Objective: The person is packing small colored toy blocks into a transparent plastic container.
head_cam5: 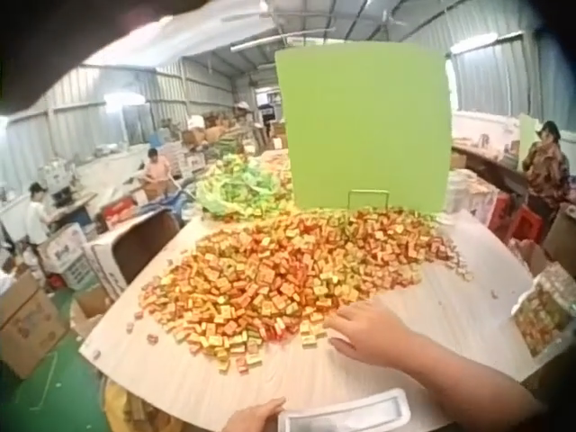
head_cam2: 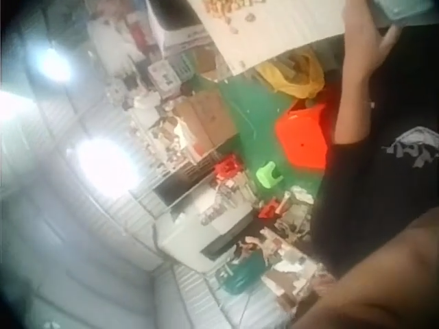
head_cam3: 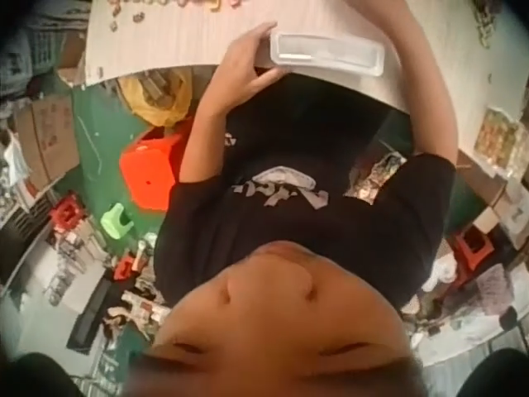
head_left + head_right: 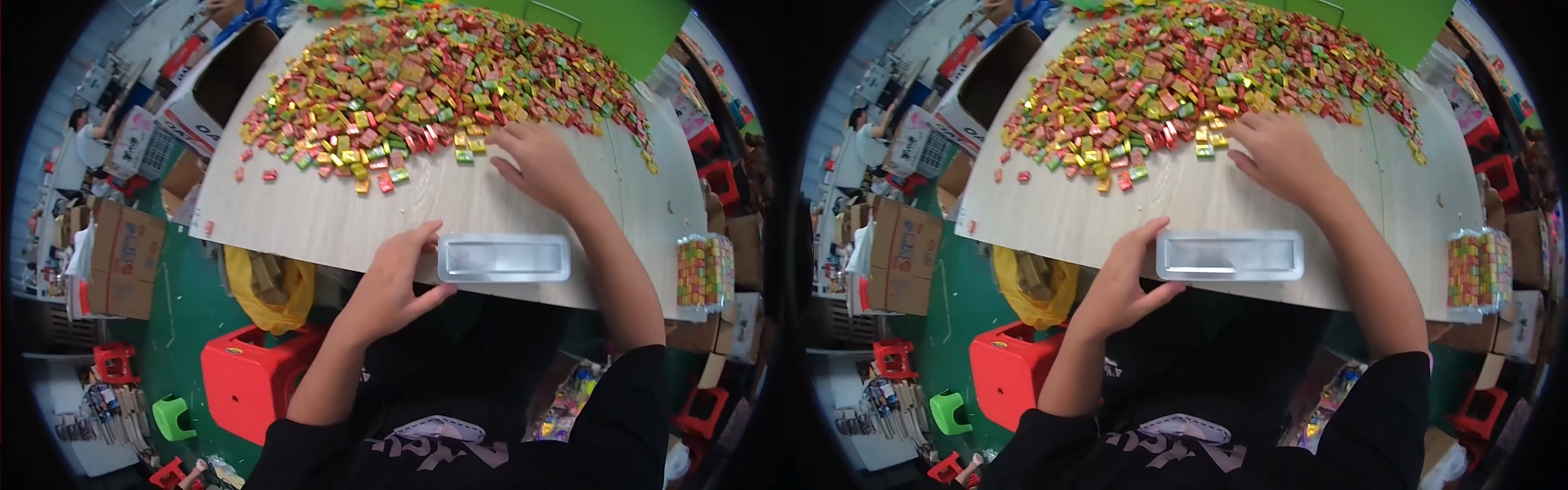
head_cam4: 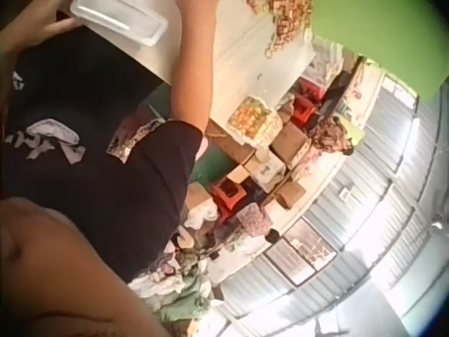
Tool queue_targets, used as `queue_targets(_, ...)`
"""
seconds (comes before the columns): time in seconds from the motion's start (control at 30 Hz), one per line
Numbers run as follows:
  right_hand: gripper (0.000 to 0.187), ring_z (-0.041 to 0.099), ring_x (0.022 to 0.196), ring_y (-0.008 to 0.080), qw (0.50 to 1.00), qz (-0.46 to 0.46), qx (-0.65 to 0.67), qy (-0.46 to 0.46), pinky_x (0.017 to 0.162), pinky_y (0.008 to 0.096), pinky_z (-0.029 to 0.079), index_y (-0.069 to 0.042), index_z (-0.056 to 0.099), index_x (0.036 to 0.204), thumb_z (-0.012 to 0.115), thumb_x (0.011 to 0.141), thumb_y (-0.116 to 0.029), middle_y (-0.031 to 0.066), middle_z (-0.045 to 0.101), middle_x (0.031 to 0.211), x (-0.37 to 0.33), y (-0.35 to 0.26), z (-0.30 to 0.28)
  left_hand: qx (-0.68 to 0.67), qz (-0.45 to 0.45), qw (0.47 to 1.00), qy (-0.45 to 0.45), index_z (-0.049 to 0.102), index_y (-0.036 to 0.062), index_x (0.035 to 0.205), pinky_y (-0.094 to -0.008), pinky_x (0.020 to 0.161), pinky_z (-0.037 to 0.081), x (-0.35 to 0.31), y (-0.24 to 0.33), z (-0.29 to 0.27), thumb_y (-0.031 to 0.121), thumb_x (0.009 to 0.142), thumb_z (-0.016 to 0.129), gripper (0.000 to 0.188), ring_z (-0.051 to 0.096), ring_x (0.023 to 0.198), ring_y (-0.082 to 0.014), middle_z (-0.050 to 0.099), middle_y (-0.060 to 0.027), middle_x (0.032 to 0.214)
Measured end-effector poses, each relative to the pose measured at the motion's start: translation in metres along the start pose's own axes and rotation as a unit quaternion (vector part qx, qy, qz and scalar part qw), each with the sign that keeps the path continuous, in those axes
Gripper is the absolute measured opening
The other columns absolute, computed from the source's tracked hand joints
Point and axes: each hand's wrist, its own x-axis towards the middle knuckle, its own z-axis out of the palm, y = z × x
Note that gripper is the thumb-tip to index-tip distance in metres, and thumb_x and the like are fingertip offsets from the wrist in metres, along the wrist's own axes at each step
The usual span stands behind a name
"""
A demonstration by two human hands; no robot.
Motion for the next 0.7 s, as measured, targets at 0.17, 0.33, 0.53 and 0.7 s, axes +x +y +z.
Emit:
queue_targets(0.17, 0.026, 0.062, 0.106, 0.0272, 0.992, -0.089, -0.006, 0.088, 0.095, 0.0408, 0.048, -0.012, 0.071, 0.111, 0.072, 0.085, -0.015, 0.0083, 0.065, 0.106, -0.003, -0.001, 0.019, -0.046, 0.008, 0.998, -0.032, 0.047, 0.0018, 0.148, -0.0399, 0.110, 0.044, 0.009, -0.001, -0.028, 0.011, 0.089, 0.072, 0.065, 0.059, 0.123, -0.0277, 0.060, -0.0164, 0.135)
queue_targets(0.33, 0.023, 0.060, 0.112, 0.0276, 0.992, -0.107, -0.023, 0.063, 0.098, 0.0410, 0.047, -0.011, 0.070, 0.109, 0.070, 0.086, -0.014, 0.0086, 0.064, 0.112, -0.012, -0.002, 0.033, -0.004, 0.026, 0.999, 0.021, 0.060, 0.0002, 0.133, -0.0382, 0.103, 0.047, 0.052, -0.011, -0.041, 0.009, 0.095, 0.065, 0.040, 0.065, 0.108, -0.0257, 0.069, -0.0131, 0.117)
queue_targets(0.53, 0.037, 0.061, 0.116, 0.0259, 0.994, -0.069, -0.008, 0.081, 0.099, 0.0407, 0.045, -0.009, 0.066, 0.124, 0.061, 0.088, -0.014, 0.0089, 0.066, 0.114, -0.012, -0.002, 0.036, 0.202, 0.134, 0.970, 0.021, 0.065, 0.0056, 0.123, -0.0441, 0.093, 0.048, 0.130, -0.003, -0.020, 0.014, 0.093, 0.067, 0.031, 0.064, 0.102, -0.0320, 0.068, -0.0125, 0.109)
queue_targets(0.7, 0.045, 0.060, 0.113, 0.0256, 0.993, -0.083, -0.005, 0.087, 0.097, 0.0409, 0.046, -0.013, 0.063, 0.132, 0.070, 0.088, -0.019, 0.0079, 0.063, 0.116, -0.012, -0.005, 0.040, 0.290, 0.151, 0.940, 0.097, 0.069, 0.0080, 0.117, -0.0451, 0.091, 0.046, 0.155, -0.022, -0.006, 0.012, 0.093, 0.065, 0.024, 0.062, 0.101, -0.0329, 0.069, -0.0115, 0.106)
